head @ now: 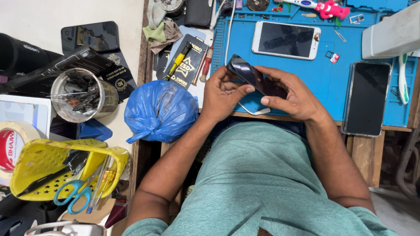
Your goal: The person reassembles a black smartphone by aligning and snapping the back cover onto the chassis, then presses the edges to secure it. They insert a SIM card into the tray and place the phone on the workbench.
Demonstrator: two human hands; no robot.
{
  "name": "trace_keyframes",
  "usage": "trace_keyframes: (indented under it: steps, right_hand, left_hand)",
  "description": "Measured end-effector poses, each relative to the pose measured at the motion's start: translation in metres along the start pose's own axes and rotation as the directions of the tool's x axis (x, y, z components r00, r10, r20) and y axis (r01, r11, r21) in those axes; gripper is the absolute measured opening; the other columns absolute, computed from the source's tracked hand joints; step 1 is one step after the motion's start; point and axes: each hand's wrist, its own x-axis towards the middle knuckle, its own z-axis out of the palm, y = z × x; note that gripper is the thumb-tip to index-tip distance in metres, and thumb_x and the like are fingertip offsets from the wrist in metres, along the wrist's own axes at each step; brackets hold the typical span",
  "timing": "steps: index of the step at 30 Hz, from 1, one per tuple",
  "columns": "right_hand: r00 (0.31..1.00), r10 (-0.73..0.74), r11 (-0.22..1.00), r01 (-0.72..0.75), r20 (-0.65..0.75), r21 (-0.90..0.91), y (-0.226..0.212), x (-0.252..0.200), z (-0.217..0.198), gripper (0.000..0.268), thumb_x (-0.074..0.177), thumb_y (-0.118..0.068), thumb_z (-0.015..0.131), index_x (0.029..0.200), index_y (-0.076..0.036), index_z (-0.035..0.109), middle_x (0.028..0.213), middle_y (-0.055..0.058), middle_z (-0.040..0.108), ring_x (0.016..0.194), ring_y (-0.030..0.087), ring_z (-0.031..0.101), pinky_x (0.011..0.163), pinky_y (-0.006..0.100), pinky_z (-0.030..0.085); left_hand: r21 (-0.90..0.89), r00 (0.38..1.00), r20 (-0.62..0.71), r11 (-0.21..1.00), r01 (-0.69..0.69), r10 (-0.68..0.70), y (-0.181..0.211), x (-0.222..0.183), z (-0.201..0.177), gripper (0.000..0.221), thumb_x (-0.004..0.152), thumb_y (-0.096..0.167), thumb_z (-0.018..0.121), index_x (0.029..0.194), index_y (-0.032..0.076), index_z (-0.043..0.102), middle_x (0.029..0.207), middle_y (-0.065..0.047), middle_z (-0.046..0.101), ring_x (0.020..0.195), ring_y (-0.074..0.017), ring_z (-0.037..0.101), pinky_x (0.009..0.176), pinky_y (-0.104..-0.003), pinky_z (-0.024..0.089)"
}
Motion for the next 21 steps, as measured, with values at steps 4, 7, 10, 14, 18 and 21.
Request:
trace_keyframes:
  steps: [4, 7, 10, 14, 18, 21]
  right_hand:
    - [0.998, -0.044, 0.991, 0.038, 0.043, 0.13, -0.018, 0.001, 0.008, 0.083, 0.082, -0.027, 0.076, 0.151, 0.001, 0.041, 0.14, 0.016, 0.057, 0.128, 0.023, 0.055, 0.113, 0.036, 0.042]
    - [0.986, 0.122, 0.988, -0.132, -0.113, -0.085, -0.025, 0.0, 0.02, 0.111, 0.075, -0.033, 0.086, 0.167, -0.009, 0.029, 0.115, 0.018, 0.062, 0.106, 0.031, 0.062, 0.097, 0.042, 0.052]
    - [0.995, -0.074, 0.997, 0.072, -0.062, -0.039, -0.025, 0.001, 0.03, 0.12, 0.077, -0.039, 0.087, 0.168, -0.011, 0.013, 0.135, 0.016, 0.059, 0.129, 0.033, 0.064, 0.113, 0.047, 0.052]
    - [0.959, -0.281, 0.96, 0.281, 0.038, -0.002, -0.022, -0.003, 0.036, 0.123, 0.079, -0.039, 0.091, 0.167, -0.014, 0.009, 0.156, 0.022, 0.038, 0.145, 0.041, 0.047, 0.119, 0.053, 0.045]
    - [0.977, -0.196, 0.972, 0.183, -0.08, -0.149, -0.021, -0.001, 0.042, 0.092, 0.088, -0.024, 0.087, 0.163, -0.012, 0.035, 0.155, 0.019, 0.054, 0.14, 0.036, 0.062, 0.115, 0.048, 0.052]
    - [0.958, -0.209, 0.953, 0.154, -0.197, -0.262, -0.024, -0.003, 0.045, 0.065, 0.091, -0.014, 0.083, 0.149, -0.007, 0.053, 0.143, 0.016, 0.064, 0.128, 0.03, 0.069, 0.102, 0.04, 0.059]
  left_hand:
    - [-0.076, 1.0, 0.012, 0.997, 0.023, -0.022, -0.003, 0.0, -0.002, 0.08, 0.088, 0.021, 0.089, 0.143, -0.001, 0.036, 0.128, -0.016, 0.06, 0.114, -0.0221, 0.07, 0.095, -0.033, 0.063]
    - [-0.029, 0.998, 0.062, 0.999, -0.018, 0.019, -0.004, -0.001, -0.003, 0.095, 0.087, 0.037, 0.09, 0.152, 0.001, 0.031, 0.138, -0.012, 0.055, 0.126, -0.0218, 0.063, 0.107, -0.036, 0.057]
    - [-0.079, 0.985, 0.17, 0.997, -0.014, 0.027, -0.002, -0.002, -0.005, 0.106, 0.086, 0.053, 0.086, 0.158, 0.002, 0.028, 0.144, -0.011, 0.055, 0.134, -0.0216, 0.06, 0.116, -0.037, 0.052]
    - [-0.197, 0.992, 0.128, 0.979, 0.043, -0.018, 0.002, -0.003, -0.009, 0.106, 0.085, 0.058, 0.085, 0.157, 0.0, 0.033, 0.138, -0.016, 0.064, 0.13, -0.026, 0.065, 0.117, -0.04, 0.053]
    - [-0.192, 0.999, -0.006, 0.981, -0.041, 0.041, -0.001, -0.002, -0.015, 0.085, 0.094, 0.038, 0.084, 0.154, 0.004, 0.033, 0.126, -0.019, 0.064, 0.119, -0.0258, 0.065, 0.111, -0.039, 0.053]
    - [-0.258, 0.997, -0.027, 0.963, -0.073, 0.068, -0.004, 0.0, -0.012, 0.075, 0.097, 0.029, 0.08, 0.15, 0.008, 0.031, 0.128, -0.024, 0.065, 0.119, -0.0285, 0.067, 0.111, -0.042, 0.053]
